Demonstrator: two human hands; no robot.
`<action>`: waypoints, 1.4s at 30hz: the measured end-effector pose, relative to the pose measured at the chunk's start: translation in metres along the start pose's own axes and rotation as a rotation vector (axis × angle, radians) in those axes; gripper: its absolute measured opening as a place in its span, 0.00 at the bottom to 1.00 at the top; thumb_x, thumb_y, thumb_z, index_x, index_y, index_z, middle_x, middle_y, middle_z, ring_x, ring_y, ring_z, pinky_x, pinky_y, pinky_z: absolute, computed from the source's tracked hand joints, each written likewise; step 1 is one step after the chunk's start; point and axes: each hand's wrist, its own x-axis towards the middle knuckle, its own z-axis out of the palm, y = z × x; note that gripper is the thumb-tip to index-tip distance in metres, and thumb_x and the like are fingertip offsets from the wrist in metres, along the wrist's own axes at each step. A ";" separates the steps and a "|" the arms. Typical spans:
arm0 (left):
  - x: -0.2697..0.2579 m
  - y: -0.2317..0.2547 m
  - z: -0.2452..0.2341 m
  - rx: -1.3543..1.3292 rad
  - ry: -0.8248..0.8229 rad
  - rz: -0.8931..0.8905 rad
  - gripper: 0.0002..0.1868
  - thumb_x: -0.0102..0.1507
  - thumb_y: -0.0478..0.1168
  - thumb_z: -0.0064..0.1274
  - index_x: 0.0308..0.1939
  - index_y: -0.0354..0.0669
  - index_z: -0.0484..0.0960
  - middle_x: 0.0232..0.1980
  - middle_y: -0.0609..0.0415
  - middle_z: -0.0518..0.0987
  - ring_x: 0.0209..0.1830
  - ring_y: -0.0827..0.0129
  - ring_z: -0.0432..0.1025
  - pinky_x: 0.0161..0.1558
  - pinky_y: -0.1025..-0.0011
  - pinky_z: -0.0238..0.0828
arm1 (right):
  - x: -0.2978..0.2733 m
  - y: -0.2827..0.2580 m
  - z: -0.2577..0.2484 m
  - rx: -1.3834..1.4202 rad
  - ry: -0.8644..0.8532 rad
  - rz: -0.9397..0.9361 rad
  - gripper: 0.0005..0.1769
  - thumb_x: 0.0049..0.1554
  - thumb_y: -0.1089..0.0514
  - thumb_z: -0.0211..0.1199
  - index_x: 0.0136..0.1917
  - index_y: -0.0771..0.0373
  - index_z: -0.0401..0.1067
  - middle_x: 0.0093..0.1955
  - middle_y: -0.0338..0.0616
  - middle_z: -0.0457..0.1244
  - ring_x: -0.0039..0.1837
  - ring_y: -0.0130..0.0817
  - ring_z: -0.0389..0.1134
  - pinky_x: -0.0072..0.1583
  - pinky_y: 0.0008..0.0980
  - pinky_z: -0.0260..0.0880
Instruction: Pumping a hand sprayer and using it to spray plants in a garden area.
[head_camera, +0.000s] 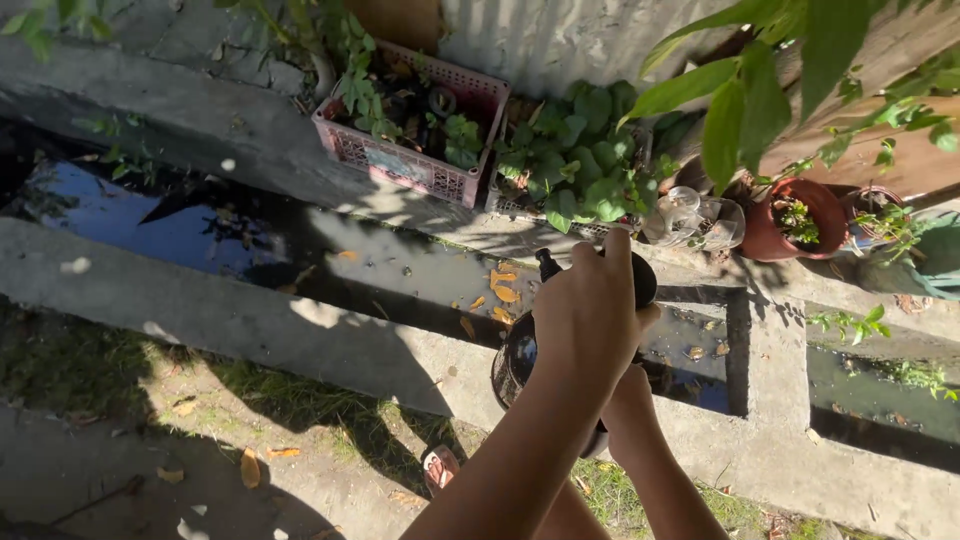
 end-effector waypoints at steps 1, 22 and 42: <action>0.010 -0.002 0.003 0.007 -0.014 0.027 0.45 0.52 0.57 0.71 0.64 0.40 0.65 0.46 0.40 0.77 0.35 0.50 0.81 0.29 0.60 0.80 | 0.009 0.002 0.002 0.026 0.017 0.002 0.15 0.56 0.49 0.63 0.51 0.59 0.71 0.40 0.39 0.66 0.41 0.26 0.66 0.41 0.36 0.64; 0.052 0.003 0.024 0.074 0.209 0.372 0.34 0.55 0.52 0.72 0.58 0.42 0.73 0.42 0.44 0.81 0.34 0.51 0.79 0.32 0.59 0.77 | -0.005 -0.036 0.000 0.467 -0.025 -0.310 0.13 0.57 0.62 0.60 0.30 0.64 0.68 0.24 0.38 0.57 0.24 0.21 0.55 0.28 0.28 0.50; 0.035 -0.039 -0.046 0.057 0.095 0.340 0.41 0.54 0.49 0.71 0.63 0.42 0.65 0.49 0.40 0.75 0.34 0.47 0.80 0.31 0.58 0.79 | -0.003 -0.028 0.078 0.435 -0.023 -0.220 0.17 0.56 0.59 0.64 0.29 0.65 0.63 0.22 0.40 0.55 0.24 0.26 0.53 0.29 0.31 0.50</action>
